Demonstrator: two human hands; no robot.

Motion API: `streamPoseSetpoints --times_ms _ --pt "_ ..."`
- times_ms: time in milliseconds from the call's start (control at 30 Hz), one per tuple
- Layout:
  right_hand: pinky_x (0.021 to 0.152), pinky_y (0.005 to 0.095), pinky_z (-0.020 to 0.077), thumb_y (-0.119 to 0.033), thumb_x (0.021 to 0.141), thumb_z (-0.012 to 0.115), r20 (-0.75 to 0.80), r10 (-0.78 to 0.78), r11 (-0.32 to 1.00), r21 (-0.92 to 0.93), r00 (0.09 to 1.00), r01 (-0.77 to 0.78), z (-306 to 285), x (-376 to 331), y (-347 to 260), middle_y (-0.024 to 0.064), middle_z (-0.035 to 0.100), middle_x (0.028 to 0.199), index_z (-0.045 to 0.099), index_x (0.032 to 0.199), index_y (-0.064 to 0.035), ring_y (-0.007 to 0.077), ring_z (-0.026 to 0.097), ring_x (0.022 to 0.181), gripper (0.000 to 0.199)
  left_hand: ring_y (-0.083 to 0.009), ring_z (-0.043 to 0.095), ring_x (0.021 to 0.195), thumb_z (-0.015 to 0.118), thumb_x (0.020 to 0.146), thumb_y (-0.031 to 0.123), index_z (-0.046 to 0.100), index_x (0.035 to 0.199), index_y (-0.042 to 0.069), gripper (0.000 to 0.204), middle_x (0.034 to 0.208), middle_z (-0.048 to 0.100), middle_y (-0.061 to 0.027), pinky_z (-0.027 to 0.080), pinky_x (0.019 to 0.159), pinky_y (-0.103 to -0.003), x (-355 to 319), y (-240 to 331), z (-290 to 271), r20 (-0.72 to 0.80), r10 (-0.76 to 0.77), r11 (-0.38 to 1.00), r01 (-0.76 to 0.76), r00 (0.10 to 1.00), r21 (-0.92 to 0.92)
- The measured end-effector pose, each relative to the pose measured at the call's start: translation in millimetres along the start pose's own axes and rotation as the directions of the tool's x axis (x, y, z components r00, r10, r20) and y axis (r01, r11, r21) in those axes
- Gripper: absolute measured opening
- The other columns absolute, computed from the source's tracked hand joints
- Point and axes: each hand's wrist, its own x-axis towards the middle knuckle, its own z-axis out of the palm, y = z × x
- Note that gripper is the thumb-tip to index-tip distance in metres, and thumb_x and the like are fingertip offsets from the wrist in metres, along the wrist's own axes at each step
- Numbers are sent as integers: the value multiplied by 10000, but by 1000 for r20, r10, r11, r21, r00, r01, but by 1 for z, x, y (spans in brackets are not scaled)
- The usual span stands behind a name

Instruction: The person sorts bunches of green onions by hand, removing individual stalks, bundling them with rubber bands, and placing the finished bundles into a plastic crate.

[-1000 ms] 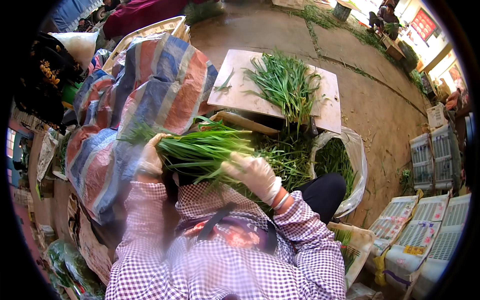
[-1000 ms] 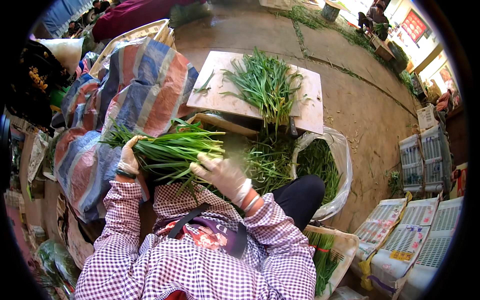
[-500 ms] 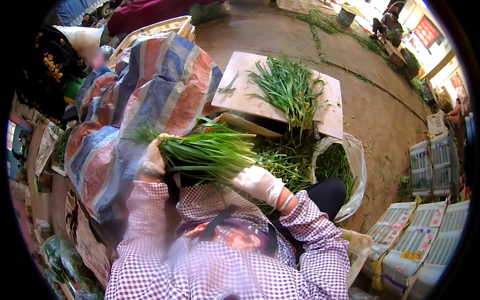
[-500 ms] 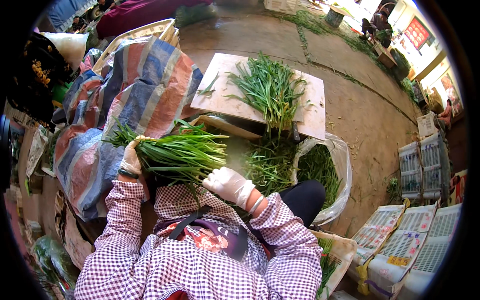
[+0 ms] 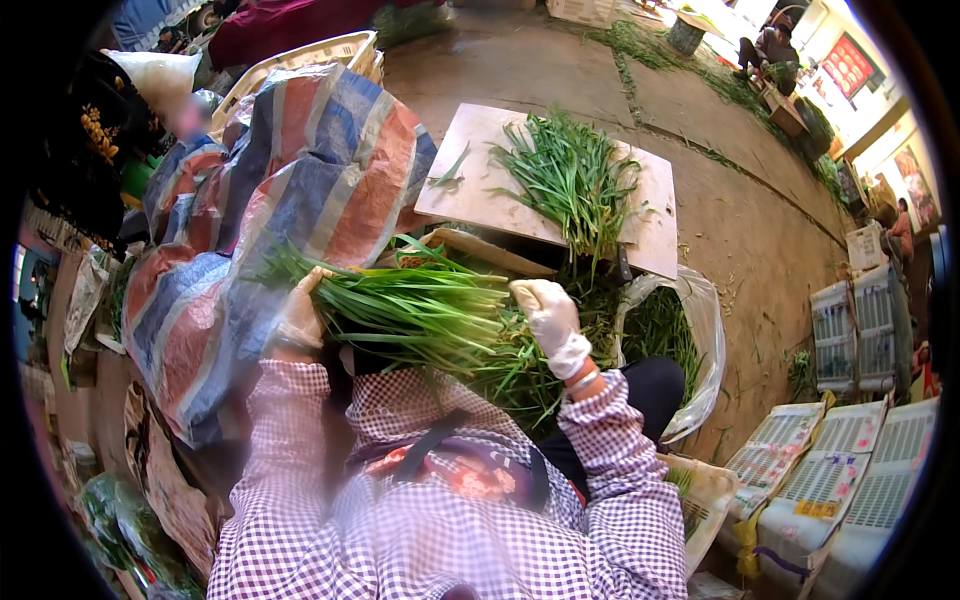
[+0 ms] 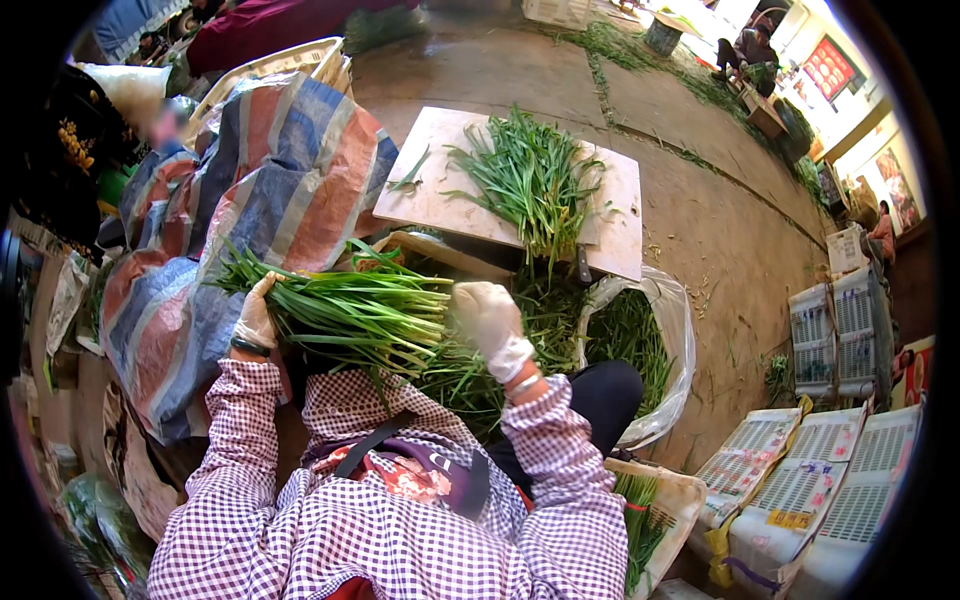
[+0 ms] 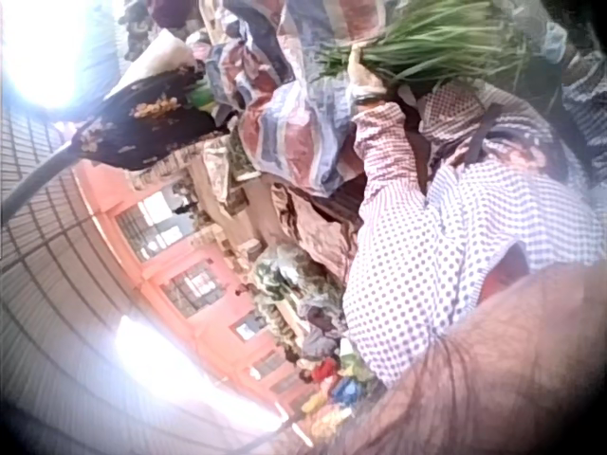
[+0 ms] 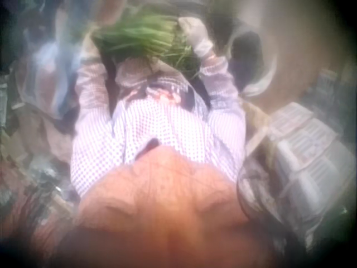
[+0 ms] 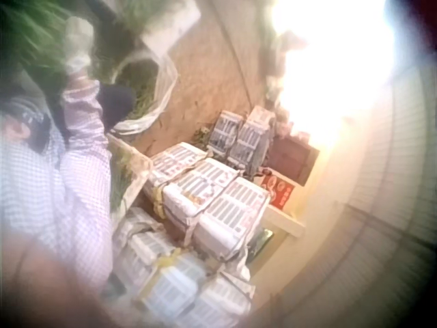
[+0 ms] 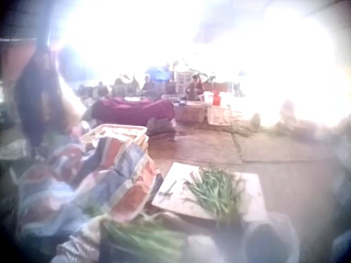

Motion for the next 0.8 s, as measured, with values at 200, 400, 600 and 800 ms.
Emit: streamPoseSetpoints --times_ms 200,400,600,800 --pt "747 275 511 -188 885 681 451 192 771 480 872 -418 57 -2 -5 106 728 911 706 1051 -22 173 671 814 236 -286 594 1038 589 933 264 626 921 66 202 983 651 -92 439 996 -446 -33 0 40 236 234 972 -224 943 -70" --pt "803 235 485 -28 840 703 467 271 538 651 842 -535 50 -21 -36 31 673 972 673 1000 -14 100 604 877 163 -225 540 897 601 933 287 528 731 89 292 824 554 -43 423 932 -386 -29 -4 35 289 340 938 -300 895 -176" --pt "731 253 491 6 832 674 292 263 724 570 919 -388 37 -24 -44 54 661 872 656 938 -11 122 606 807 109 -180 466 731 602 903 225 444 620 109 344 676 458 -34 420 813 -321 -24 -7 43 166 371 904 -314 914 -289" --pt "677 361 516 -52 810 659 53 269 951 144 962 -274 21 -30 -10 129 670 795 643 860 -52 301 652 763 52 -159 458 668 595 847 173 406 584 115 329 645 452 -27 404 721 -284 -11 -11 23 190 304 876 -195 934 -442"
